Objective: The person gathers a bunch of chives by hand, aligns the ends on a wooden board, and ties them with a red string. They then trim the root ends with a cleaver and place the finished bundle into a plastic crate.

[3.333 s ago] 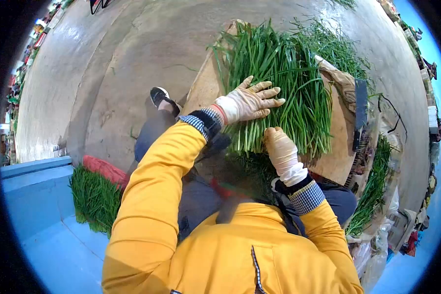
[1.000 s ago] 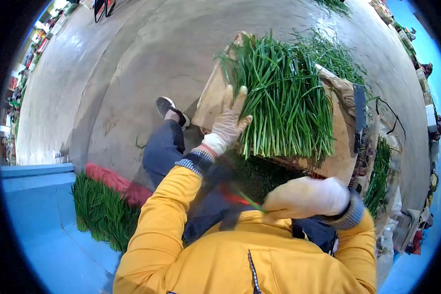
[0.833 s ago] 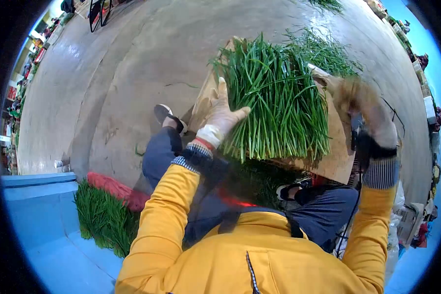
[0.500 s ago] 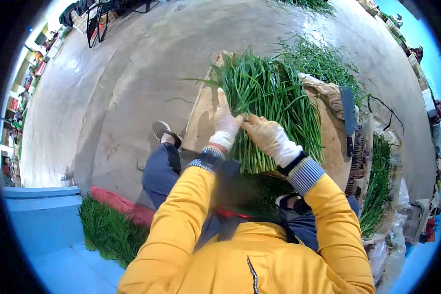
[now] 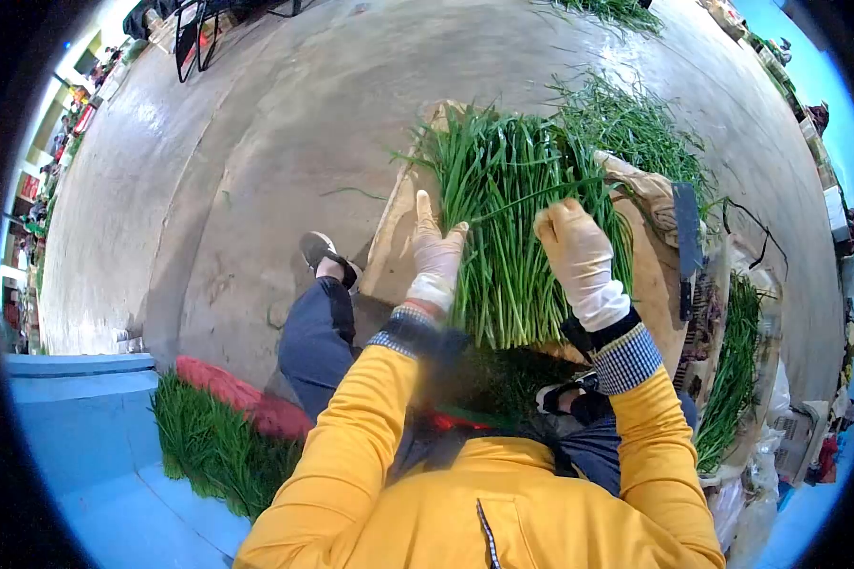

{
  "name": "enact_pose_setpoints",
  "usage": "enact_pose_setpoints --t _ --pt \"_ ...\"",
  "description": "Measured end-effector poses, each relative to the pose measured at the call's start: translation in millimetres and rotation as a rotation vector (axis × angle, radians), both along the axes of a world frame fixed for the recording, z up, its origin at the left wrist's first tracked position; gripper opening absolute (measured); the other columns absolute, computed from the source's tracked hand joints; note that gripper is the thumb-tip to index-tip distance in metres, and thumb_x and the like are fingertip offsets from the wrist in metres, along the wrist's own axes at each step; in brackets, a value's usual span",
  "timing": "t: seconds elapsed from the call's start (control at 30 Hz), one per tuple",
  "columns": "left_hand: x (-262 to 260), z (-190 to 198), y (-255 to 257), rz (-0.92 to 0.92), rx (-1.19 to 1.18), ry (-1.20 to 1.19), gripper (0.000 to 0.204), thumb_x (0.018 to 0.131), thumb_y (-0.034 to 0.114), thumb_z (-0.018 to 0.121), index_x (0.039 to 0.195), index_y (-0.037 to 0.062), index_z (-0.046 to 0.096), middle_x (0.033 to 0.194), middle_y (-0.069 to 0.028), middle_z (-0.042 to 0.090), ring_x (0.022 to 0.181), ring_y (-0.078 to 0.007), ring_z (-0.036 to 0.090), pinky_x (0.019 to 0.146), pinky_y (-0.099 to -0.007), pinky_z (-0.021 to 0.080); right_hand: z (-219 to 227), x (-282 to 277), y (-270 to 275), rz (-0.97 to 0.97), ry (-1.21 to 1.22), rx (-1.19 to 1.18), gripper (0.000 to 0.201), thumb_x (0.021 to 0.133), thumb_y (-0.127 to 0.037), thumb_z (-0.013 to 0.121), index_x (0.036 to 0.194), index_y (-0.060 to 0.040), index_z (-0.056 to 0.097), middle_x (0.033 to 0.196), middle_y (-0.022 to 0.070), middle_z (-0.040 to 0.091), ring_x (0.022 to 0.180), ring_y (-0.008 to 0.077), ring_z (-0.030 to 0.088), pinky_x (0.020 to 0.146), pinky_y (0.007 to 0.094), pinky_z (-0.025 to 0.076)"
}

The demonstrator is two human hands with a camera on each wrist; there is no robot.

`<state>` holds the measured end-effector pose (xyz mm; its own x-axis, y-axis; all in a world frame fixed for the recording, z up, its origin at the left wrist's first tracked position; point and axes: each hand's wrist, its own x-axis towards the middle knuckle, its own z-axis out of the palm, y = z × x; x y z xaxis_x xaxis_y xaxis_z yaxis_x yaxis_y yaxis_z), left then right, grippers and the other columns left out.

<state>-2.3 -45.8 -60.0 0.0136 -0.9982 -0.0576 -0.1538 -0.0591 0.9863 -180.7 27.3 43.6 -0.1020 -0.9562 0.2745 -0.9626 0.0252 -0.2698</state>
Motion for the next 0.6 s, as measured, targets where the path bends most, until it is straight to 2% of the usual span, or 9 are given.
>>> enact_pose_setpoints --t 0.13,0.17,0.23,0.3,0.33,0.43,0.47,0.5,0.6 --pt "1.8 -11.0 -4.3 0.004 -0.101 0.151 0.08 0.078 -0.009 0.062 0.146 0.0045 0.022 0.143 -0.012 0.037 0.119 -0.0187 0.045 0.099 -0.0272 0.039 5.3 35.9 -44.3 0.313 0.167 -0.173 0.024 0.088 -0.008 0.048 0.111 -0.0105 0.054 0.095 0.0101 0.062 0.08 0.0279 0.066 0.065 0.0377 0.055" --pt "4.3 -10.0 -4.7 0.02 -0.089 0.216 0.077 0.079 -0.01 0.061 0.145 0.0027 0.023 0.143 -0.011 0.037 0.119 -0.0188 0.045 0.099 -0.0271 0.039 -1.0 34.5 -48.3 0.264 0.236 0.194 0.03 0.088 -0.014 0.054 0.118 -0.0122 0.054 0.101 0.0126 0.061 0.082 0.0281 0.065 0.067 0.0364 0.054" --pt "8.9 0.3 -4.9 0.107 -0.143 0.192 0.071 0.08 -0.009 0.061 0.142 -0.0003 0.028 0.137 -0.0092 0.045 0.115 -0.0184 0.048 0.097 -0.027 0.041 -9.0 33.6 -59.0 0.355 0.388 0.314 0.028 0.091 -0.013 0.05 0.118 -0.0118 0.053 0.096 0.0116 0.062 0.079 0.0286 0.065 0.064 0.0383 0.054" --pt "26.7 4.3 -5.7 -0.042 0.074 0.557 0.065 0.081 -0.007 0.062 0.14 -0.0002 0.033 0.13 -0.0078 0.051 0.113 -0.0172 0.05 0.097 -0.0271 0.041 -5.1 28.8 -53.8 0.315 0.379 0.232 0.023 0.092 -0.012 0.045 0.111 -0.0104 0.057 0.091 0.0108 0.063 0.08 0.0281 0.066 0.063 0.0355 0.055" --pt "33.3 3.7 -8.9 -0.071 0.132 0.58 0.061 0.084 0.0 0.064 0.138 -0.0003 0.036 0.126 -0.0072 0.054 0.11 -0.0153 0.051 0.097 -0.0274 0.04 3.0 26.0 -46.1 0.335 0.421 -0.002 0.02 0.093 -0.017 0.048 0.109 -0.0112 0.057 0.085 0.0075 0.062 0.073 0.0252 0.066 0.057 0.0333 0.054" --pt "33.8 41.0 1.1 -0.146 0.179 0.501 0.061 0.085 0.006 0.065 0.138 -0.0003 0.037 0.126 -0.0063 0.054 0.107 -0.0142 0.052 0.097 -0.0281 0.039 42.1 7.5 -23.5 0.342 0.432 -0.143 0.016 0.088 -0.021 0.057 0.101 -0.0127 0.063 0.077 0.0041 0.059 0.065 0.0211 0.062 0.053 0.0311 0.051" --pt "34.3 12.4 -6.8 -0.202 0.177 0.502 0.077 0.083 0.021 0.071 0.143 0.0007 0.027 0.139 -0.0109 0.043 0.124 -0.019 0.043 0.105 -0.0307 0.031 67.3 8.9 -12.8 0.332 0.35 -0.201 0.015 0.087 -0.021 0.059 0.1 -0.0135 0.064 0.075 0.0034 0.059 0.064 0.0207 0.062 0.053 0.03 0.05" --pt "32.8 17.2 -6.1 -0.202 0.18 0.503 0.077 0.083 0.021 0.071 0.143 0.0007 0.027 0.139 -0.0109 0.043 0.124 -0.019 0.043 0.105 -0.0307 0.031 94.6 10.6 -2.6 0.322 0.27 -0.264 0.015 0.086 -0.021 0.061 0.098 -0.0142 0.065 0.074 0.0027 0.059 0.064 0.0203 0.061 0.052 0.0289 0.05" --pt "31.4 24.9 -2.7 -0.276 -0.111 -0.037 0.125 0.065 0.044 0.083 0.147 0.0024 -0.002 0.152 -0.0194 0.015 0.14 -0.0303 0.018 0.113 -0.0361 0.019 141.5 5.1 18.0 0.307 0.157 -0.395 0.017 0.083 -0.016 0.064 0.1 -0.0163 0.065 0.08 0.0012 0.063 0.07 0.0197 0.063 0.055 0.0282 0.052"
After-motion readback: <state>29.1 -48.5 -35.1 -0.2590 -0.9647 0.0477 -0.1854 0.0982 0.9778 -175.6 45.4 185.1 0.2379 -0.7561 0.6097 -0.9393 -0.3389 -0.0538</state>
